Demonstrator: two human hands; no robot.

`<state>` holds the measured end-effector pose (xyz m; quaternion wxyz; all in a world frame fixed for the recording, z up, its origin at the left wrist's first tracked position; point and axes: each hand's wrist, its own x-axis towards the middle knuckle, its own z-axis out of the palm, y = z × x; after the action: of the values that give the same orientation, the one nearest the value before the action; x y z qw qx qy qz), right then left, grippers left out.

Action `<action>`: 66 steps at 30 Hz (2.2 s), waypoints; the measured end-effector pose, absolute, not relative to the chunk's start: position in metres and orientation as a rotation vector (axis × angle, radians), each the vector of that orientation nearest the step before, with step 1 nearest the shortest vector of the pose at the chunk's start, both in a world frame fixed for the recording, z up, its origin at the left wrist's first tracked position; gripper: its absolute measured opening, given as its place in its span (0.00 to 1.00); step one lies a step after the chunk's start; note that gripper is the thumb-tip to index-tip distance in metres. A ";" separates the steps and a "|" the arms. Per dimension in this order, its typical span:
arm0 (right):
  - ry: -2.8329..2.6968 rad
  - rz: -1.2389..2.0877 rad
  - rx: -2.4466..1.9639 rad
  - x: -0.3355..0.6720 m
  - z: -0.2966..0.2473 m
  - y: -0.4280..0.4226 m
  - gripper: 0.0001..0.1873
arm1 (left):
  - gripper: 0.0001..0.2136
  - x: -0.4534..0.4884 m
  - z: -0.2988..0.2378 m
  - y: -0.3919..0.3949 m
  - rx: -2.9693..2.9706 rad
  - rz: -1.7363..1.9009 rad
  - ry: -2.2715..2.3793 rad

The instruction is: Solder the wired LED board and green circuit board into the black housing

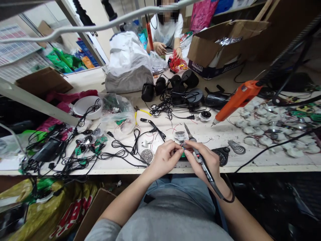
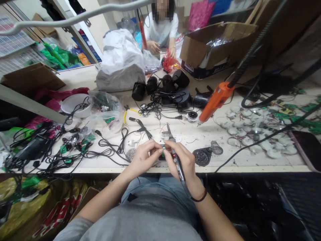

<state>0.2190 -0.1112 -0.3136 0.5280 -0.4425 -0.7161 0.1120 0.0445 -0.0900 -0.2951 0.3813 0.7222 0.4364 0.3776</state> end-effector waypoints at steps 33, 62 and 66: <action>-1.483 0.485 -1.161 0.203 -0.333 -0.104 0.09 | 0.15 0.045 -0.314 -0.084 1.271 0.997 1.132; -1.288 0.553 -1.163 0.208 -0.314 -0.123 0.08 | 0.15 0.017 -0.263 -0.041 1.640 1.240 1.162; -1.390 0.348 -1.154 0.249 -0.317 -0.165 0.16 | 0.13 0.018 -0.219 -0.012 1.856 1.503 1.080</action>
<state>0.2488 -0.1648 -0.3174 0.6057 -0.4991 -0.6011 0.1506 0.0183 -0.0120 -0.2190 0.2574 0.6843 0.3981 0.5540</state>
